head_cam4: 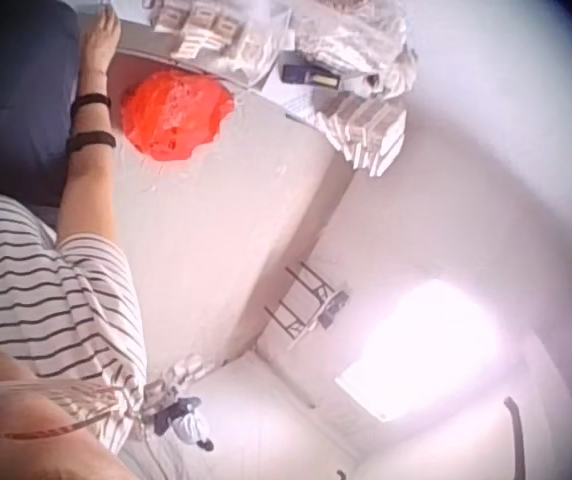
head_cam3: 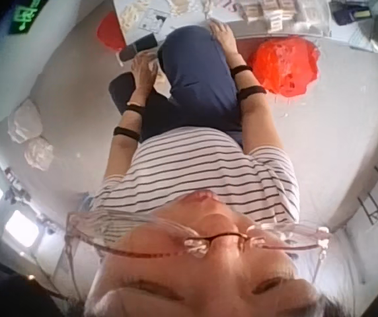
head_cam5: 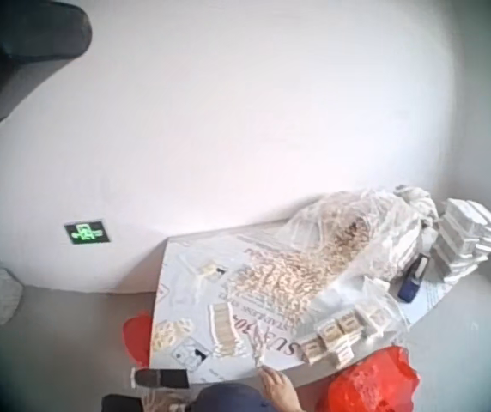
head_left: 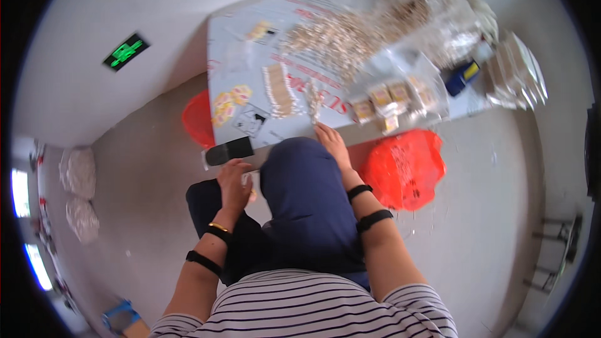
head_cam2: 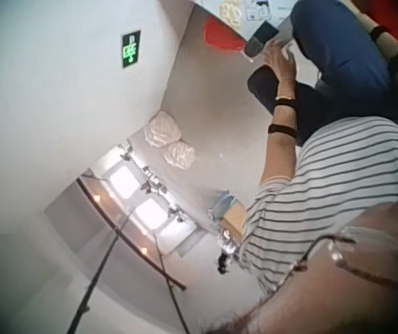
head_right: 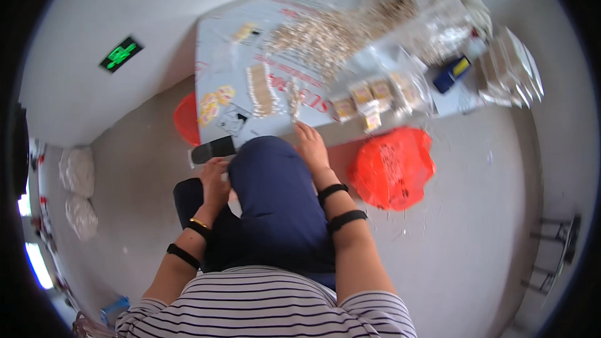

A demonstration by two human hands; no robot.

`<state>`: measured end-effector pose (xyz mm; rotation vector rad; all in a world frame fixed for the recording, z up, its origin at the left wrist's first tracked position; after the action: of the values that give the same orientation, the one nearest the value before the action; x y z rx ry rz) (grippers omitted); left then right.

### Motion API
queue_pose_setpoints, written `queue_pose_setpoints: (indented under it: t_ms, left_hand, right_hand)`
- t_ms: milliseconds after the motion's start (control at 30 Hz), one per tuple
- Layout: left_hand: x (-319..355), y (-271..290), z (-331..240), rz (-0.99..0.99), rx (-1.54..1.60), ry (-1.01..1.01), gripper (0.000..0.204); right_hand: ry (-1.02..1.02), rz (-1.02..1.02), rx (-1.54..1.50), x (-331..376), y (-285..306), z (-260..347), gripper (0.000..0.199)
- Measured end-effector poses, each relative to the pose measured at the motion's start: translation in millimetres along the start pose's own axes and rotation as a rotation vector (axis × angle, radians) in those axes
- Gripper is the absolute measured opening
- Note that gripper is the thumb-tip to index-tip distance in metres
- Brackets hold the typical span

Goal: Aligning and neatly arranging cotton swabs on a table in preparation for packaging.

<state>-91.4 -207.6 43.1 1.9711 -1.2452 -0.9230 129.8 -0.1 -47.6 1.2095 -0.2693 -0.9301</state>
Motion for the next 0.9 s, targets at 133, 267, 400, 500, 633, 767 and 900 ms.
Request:
queue_pose_setpoints:
  t_ms: [133, 267, 400, 500, 633, 767, 900]
  left_hand:
    - [28.1, -16.3, 10.5, 0.052, 0.028, 0.101, 0.036]
    - [55.4, -31.1, 17.0, 0.117, 0.104, 0.146, 0.037]
    - [91.3, -50.9, 54.2, 0.200, 0.284, 0.249, 0.024]
    - [110.3, -68.0, 92.4, 0.209, 0.411, 0.418, 0.022]
    - [107.4, -71.5, 110.0, 0.151, 0.507, 0.522, 0.025]
    - [114.6, -76.3, 126.3, 0.124, 0.590, 0.532, 0.025]
    - [108.2, -82.7, 115.2, 0.169, 0.592, 0.514, 0.026]
  right_hand:
    - [0.127, -0.027, -0.007, -1.8, 3.9, 1.5, 0.047]
    - [-0.119, 0.095, -0.387, 10.6, 36.8, -39.9, 0.034]
    - [-0.414, 0.181, -0.609, 27.0, 100.1, -65.9, 0.033]
    - [-0.550, 0.081, -0.858, 47.1, 172.6, -93.8, 0.036]
    - [-0.561, -0.324, -0.910, 67.7, 303.7, -88.7, 0.038]
    - [-0.458, -0.391, -1.013, 50.6, 353.0, -53.2, 0.038]
    - [-0.349, -0.193, -0.945, 11.2, 320.0, -4.4, 0.034]
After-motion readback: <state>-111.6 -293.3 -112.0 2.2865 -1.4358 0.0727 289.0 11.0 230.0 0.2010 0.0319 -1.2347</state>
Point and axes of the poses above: each hand's wrist, its own x-axis away from the middle knuckle, its own y-axis out of the back of the hand, z = x × y, the point moved 10 cm from there along -x, towards the middle knuckle, and after that the axes turned 8 degrees about x, right-handed, at the moved point
